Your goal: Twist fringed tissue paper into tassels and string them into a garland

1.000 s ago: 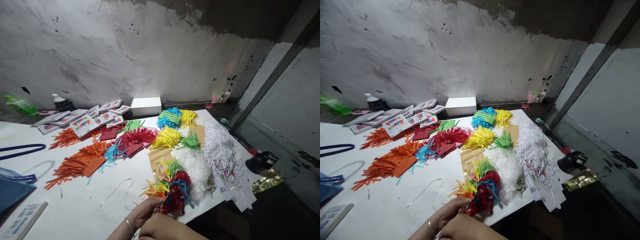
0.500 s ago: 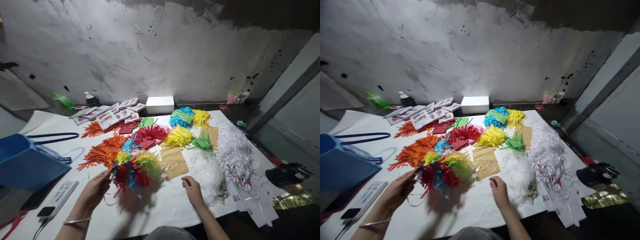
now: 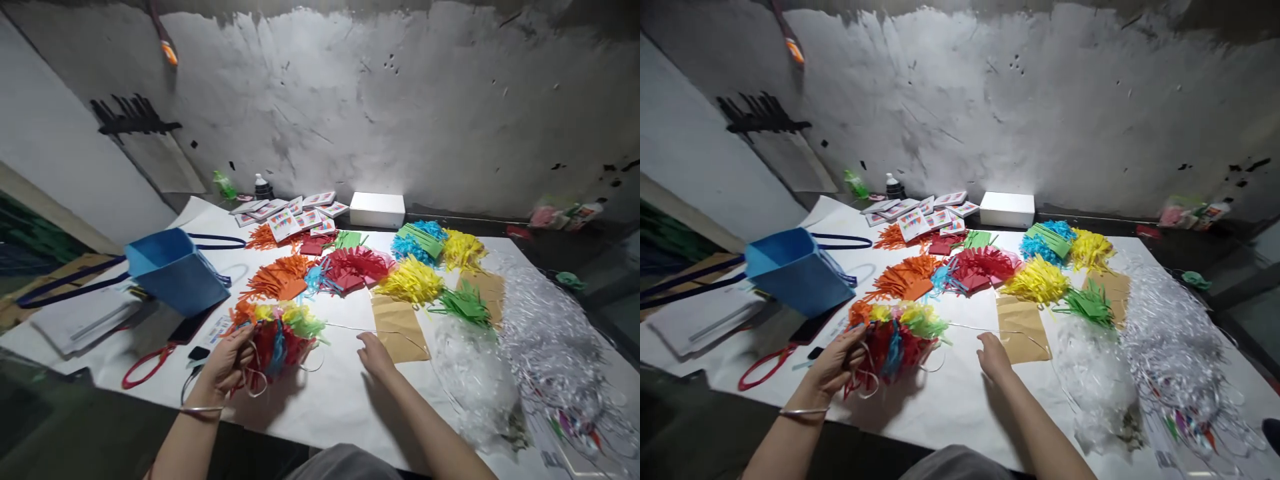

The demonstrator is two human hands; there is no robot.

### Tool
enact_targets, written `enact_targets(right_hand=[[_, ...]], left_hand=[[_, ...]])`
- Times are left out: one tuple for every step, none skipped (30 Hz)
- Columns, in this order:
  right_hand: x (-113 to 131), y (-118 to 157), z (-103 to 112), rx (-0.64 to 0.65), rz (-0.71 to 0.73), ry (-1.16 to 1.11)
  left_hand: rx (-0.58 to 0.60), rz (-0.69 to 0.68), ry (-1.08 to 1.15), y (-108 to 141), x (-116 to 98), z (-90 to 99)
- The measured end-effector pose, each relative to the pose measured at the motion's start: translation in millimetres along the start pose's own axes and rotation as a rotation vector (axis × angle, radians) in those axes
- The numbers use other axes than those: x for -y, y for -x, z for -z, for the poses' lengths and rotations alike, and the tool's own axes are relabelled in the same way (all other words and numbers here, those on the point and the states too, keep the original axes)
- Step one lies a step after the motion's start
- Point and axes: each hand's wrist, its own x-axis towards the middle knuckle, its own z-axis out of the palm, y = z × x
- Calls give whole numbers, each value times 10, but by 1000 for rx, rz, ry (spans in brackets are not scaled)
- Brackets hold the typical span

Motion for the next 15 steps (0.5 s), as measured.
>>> enact_targets(right_hand=[[64, -125, -119, 10, 7, 9], [122, -242, -233, 13, 6, 17], [175, -348, -341, 10, -1, 24], [220, -442, -442, 1, -13, 27], [260, -521, -535, -12, -26, 27], [293, -583, -621, -27, -38, 20], [322, -629, -700, -41, -48, 7], [348, -658, -775, -53, -54, -13], [371, -673, -844, -64, -59, -40], [391, -675, -905, -74, -67, -73], [408, -664, -954, -83, -79, -113], [417, -642, -984, -95, -96, -158], [414, -609, -984, -112, -117, -208], [397, -564, -947, -137, -143, -261], [360, -505, -862, -172, -174, -315]], left_hand=[[20, 4, 13, 14, -15, 51], [48, 9, 23, 31, -27, 106], [75, 15, 30, 50, -37, 164], [87, 22, 35, 69, -46, 228], [94, 31, 40, 88, -57, 297], [97, 41, 49, 105, -70, 373], [96, 50, 61, 118, -86, 453], [89, 56, 76, 127, -106, 538], [79, 58, 89, 129, -129, 625], [66, 55, 101, 123, -154, 711], [52, 47, 112, 109, -179, 793], [40, 39, 123, 86, -202, 869], [29, 32, 133, 53, -222, 937], [21, 29, 143, 10, -237, 993], [17, 31, 152, -40, -246, 1036]])
